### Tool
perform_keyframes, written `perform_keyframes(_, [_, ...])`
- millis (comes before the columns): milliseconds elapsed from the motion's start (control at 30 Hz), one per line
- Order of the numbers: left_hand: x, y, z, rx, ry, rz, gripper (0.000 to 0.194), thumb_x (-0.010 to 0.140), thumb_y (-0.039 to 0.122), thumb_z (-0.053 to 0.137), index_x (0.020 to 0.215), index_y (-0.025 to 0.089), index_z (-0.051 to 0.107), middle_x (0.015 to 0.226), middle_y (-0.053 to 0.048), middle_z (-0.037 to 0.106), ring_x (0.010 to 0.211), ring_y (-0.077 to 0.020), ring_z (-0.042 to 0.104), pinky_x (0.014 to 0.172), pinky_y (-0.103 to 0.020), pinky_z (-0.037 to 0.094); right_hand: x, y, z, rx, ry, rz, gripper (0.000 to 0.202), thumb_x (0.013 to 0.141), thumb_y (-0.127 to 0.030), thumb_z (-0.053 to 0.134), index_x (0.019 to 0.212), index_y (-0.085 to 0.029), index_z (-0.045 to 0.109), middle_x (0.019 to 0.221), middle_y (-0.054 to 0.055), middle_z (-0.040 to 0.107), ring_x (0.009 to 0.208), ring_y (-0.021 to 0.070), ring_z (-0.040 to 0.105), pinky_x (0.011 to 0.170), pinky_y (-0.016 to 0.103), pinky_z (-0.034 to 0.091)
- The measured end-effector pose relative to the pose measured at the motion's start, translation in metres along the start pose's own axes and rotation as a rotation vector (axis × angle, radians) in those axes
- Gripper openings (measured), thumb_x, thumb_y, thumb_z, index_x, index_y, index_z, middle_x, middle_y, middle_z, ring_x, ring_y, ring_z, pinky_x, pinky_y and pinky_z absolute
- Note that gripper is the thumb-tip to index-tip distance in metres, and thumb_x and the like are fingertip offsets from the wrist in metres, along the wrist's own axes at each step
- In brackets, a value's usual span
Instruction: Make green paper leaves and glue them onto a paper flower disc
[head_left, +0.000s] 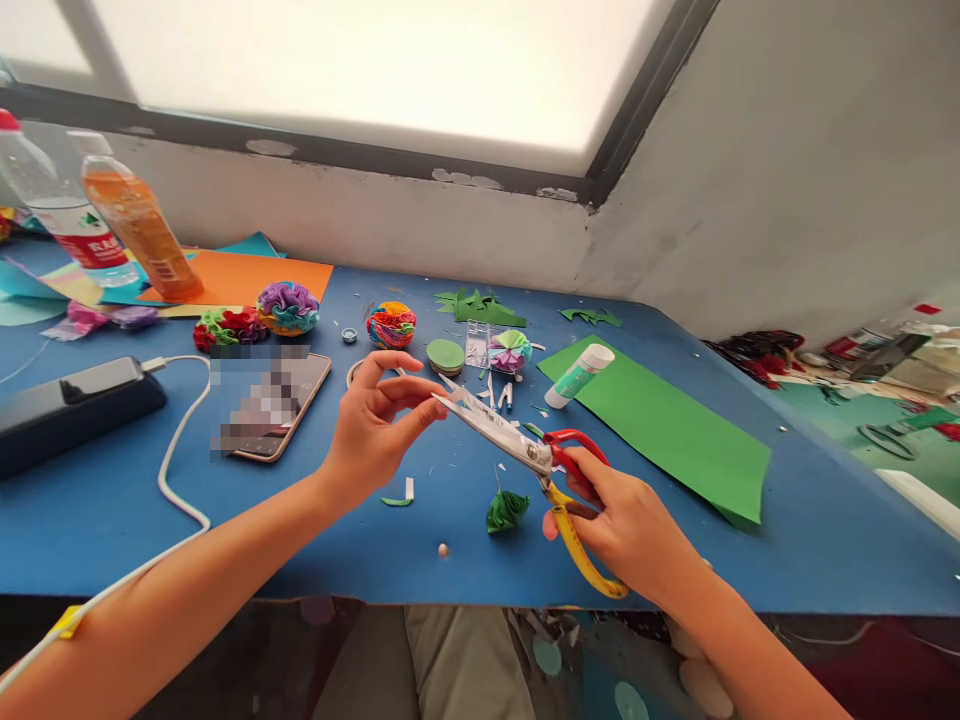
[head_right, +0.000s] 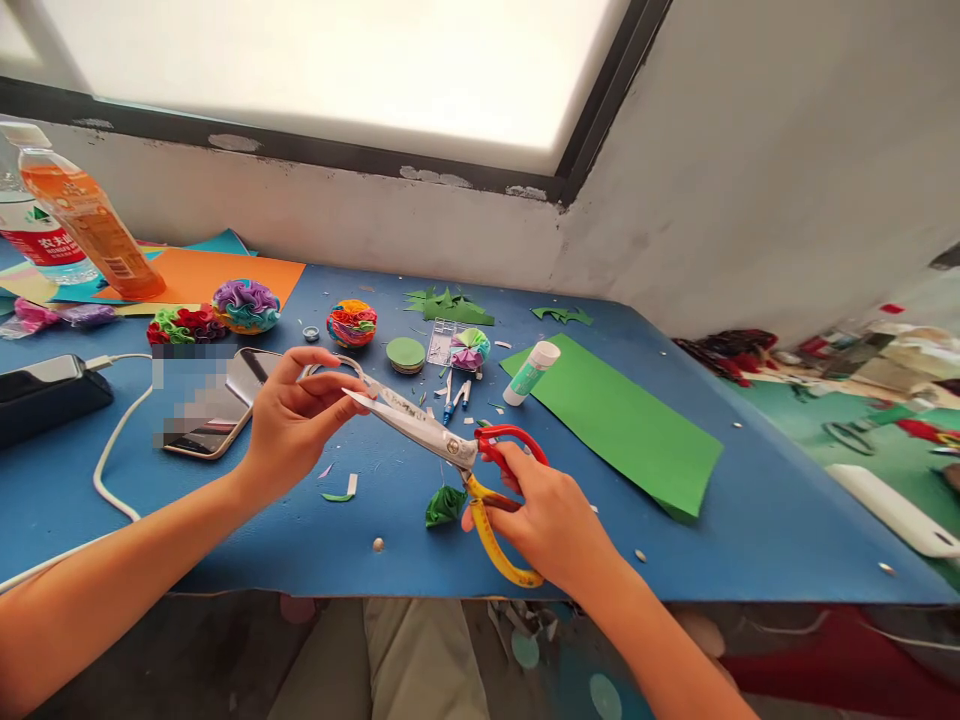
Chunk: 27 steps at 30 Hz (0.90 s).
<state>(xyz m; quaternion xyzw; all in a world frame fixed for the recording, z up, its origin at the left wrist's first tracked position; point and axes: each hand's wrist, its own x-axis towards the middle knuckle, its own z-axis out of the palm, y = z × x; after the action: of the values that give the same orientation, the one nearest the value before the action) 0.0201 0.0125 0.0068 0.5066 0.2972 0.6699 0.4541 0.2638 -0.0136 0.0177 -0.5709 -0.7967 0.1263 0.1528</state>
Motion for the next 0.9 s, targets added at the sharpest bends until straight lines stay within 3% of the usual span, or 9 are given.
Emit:
perform_keyframes(267, [-0.0023,-0.0003,0.0026,0.021,-0.006,0.004,0.031,0.07,0.014,0.072,0.087,0.02,0.047,0.069,0.004,0.07,0.064,-0.0094,0.066,0.064,-0.02,0.055,-0.0004,0.003,0.0028,0.014,0.008,-0.012,0.023,0.071,-0.038,0.058,0.087,-0.023,0.053,0.054,-0.006,0.045,0.047,0.013,0.04,0.043,0.023,0.033])
perform_keyframes(467, [-0.0021,-0.0009,0.0029,0.042,-0.013,0.003,0.031,0.07,0.013,0.072,0.086,0.019,0.047,0.069,0.004,0.07,0.063,-0.0089,0.065,0.064,-0.019,0.055,-0.0002,0.002,0.0038,0.042,-0.015,0.004,0.025,0.07,-0.036,0.058,0.091,-0.024,0.052,0.061,-0.004,0.054,0.048,0.0127,0.043,0.043,0.023,0.033])
perform_keyframes(700, [-0.0026,-0.0016,0.0023,0.06,-0.037,-0.002,0.029,0.072,0.013,0.07,0.087,0.02,0.047,0.072,0.003,0.07,0.066,-0.0091,0.066,0.065,-0.02,0.055,-0.003,0.0033,0.0042,0.026,-0.085,0.063,0.018,0.072,-0.029,0.043,0.088,-0.023,0.051,0.061,-0.003,0.061,0.047,0.015,0.05,0.047,0.024,0.037])
perform_keyframes(900, [-0.0004,-0.0047,0.0004,0.112,-0.017,0.0,0.029,0.073,0.019,0.07,0.089,0.02,0.045,0.073,0.003,0.067,0.068,-0.0095,0.064,0.066,-0.021,0.053,-0.0054,0.0064,0.0021,-0.089,0.025,0.031,0.012,0.077,-0.032,0.042,0.079,-0.024,0.051,0.058,-0.003,0.063,0.043,0.0141,0.05,0.046,0.023,0.035])
